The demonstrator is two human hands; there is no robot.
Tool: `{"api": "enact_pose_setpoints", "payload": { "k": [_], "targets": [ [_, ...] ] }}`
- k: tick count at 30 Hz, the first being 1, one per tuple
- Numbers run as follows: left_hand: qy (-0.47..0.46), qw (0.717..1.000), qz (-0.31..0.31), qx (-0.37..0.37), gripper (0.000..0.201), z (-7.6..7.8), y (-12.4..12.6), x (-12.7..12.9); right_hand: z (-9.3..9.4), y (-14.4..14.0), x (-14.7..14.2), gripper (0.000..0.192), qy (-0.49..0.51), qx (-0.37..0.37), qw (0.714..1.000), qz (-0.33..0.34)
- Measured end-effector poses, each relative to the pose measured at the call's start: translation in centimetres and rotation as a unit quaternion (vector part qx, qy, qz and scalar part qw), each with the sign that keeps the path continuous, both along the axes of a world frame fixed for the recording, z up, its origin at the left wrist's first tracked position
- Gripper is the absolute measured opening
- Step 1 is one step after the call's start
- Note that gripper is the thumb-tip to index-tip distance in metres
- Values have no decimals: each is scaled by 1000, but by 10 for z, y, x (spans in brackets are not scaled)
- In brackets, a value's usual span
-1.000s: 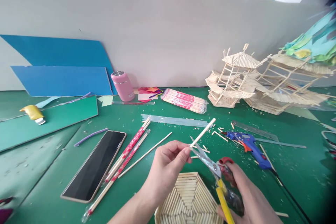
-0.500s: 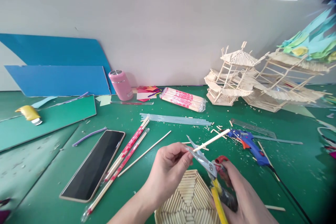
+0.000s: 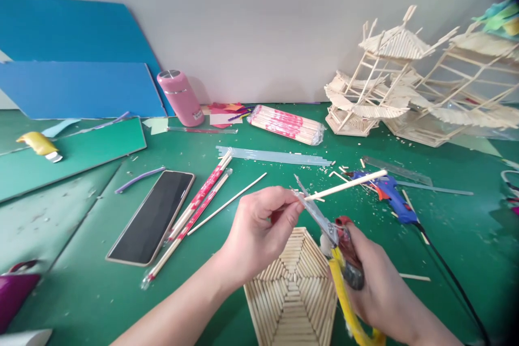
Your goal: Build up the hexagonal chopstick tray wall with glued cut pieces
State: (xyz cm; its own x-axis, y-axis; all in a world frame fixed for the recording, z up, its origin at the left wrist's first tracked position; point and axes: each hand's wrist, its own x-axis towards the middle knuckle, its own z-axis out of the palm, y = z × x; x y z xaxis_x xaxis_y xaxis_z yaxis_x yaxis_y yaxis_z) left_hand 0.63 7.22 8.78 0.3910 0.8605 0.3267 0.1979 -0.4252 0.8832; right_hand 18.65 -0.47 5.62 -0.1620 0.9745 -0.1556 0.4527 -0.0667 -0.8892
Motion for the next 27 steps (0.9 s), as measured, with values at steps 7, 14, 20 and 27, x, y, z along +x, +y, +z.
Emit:
{"api": "enact_pose_setpoints", "payload": {
  "k": [7, 14, 20, 27],
  "targets": [
    [14, 999, 25, -44, 17, 0, 1, 0, 8, 4, -9, 34, -6, -3, 999, -39],
    [-54, 980, -83, -173, 15, 2, 9, -8, 5, 0, -2, 39, -25, 5, 1000, -3],
    [-14, 998, 0, -68, 15, 3, 3, -3, 11, 5, -11, 30, -14, -4, 1000, -23],
    [-88, 967, -110, -211, 16, 8, 9, -11, 0, -1, -7, 52, -11, 22, 999, -35]
  ]
}}
